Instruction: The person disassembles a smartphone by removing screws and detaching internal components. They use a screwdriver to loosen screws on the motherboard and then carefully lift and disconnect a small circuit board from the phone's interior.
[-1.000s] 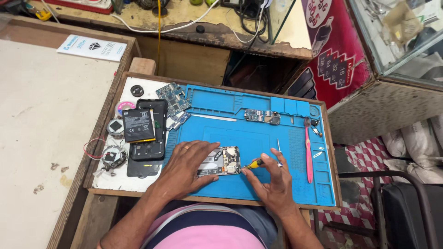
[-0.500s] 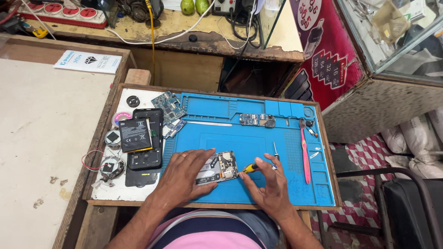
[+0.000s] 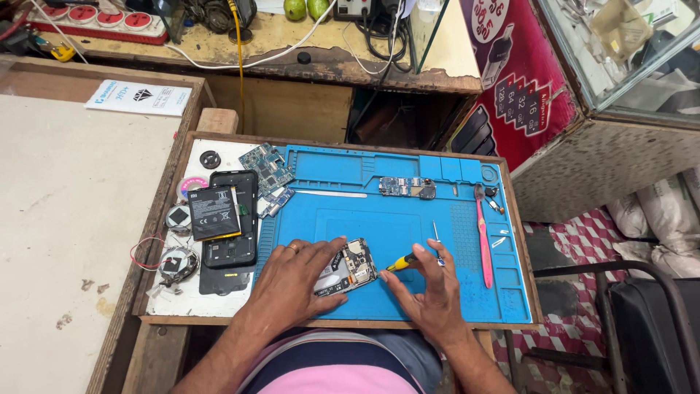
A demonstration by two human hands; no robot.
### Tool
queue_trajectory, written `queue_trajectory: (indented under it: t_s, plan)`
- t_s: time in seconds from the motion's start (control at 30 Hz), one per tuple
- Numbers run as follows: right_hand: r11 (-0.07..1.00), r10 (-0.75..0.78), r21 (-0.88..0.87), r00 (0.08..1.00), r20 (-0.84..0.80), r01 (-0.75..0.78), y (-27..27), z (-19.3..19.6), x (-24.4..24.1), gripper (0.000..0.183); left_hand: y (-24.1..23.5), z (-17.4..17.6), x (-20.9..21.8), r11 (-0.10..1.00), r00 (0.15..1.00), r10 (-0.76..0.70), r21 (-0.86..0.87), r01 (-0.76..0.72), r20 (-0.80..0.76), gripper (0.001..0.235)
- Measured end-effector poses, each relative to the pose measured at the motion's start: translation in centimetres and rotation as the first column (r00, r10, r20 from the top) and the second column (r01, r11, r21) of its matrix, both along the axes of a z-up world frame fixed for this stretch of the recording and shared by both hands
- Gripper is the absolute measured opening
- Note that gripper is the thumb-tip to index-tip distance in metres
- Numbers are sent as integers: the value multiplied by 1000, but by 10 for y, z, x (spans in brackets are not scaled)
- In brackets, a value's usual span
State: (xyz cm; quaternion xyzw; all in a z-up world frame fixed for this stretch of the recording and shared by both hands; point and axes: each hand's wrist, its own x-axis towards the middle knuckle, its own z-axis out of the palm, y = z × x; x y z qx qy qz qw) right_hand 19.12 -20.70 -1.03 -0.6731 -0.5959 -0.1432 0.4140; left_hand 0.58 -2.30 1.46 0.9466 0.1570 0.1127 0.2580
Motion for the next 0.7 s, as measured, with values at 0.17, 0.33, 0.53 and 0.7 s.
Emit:
queue_trajectory:
  t_s: [0.17,0.33,0.53,0.7]
  plan:
    - [999,54,-8,999,-1,-54,1,0,-2,83,1,0,-2,1000,1000,2,-14,-2,11,96]
    - [993,121,9,992,-17,-121,1,1,-2,83,2,-5,-2,998,1000,16,-55,-16,9,96]
    - [999,37,16,999,8,-37,2,-3,-1,87,2,-12,-3,992,997,64,-108,-59,45,88]
    - [989,146,-10,989,-30,-147,0,2,-4,83,2,-17,-3,999,988,43,-39,-38,145,86]
